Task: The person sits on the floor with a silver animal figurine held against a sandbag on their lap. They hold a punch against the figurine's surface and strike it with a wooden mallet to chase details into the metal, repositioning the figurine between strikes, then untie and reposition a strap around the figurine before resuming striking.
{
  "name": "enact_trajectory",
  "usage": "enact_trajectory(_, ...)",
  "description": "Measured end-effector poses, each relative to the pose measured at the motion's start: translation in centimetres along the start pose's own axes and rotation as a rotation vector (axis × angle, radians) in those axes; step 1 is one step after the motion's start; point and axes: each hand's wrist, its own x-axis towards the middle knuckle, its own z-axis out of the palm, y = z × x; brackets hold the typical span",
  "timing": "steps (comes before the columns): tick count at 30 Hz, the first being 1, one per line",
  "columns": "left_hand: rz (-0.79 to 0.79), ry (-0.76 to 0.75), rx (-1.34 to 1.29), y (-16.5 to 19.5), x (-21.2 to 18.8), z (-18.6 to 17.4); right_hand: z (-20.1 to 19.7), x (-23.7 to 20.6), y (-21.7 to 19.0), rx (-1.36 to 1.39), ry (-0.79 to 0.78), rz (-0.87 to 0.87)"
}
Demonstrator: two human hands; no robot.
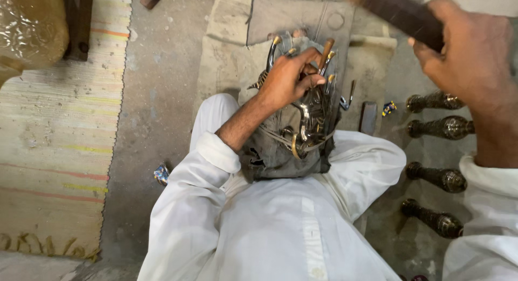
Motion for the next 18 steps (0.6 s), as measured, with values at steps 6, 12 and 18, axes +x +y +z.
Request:
enact_trajectory(6, 0.006, 0.047, -0.112, 0.1, -0.2, 0.1, 0.5, -0.3, 0.3, -0.364, 0.016, -0.169)
enact_trajectory(12, 0.011, 0.034, -0.014, 0.4, -0.1, 0.4, 0.0, -0.7, 0.3, 0.015, 0.081, -0.055)
enact_trajectory(18, 0.281, 0.006, -0.01, 0.6, 1.2, 0.5, -0.4, -2.3, 1.5, -0.021, 0.004, -0.034)
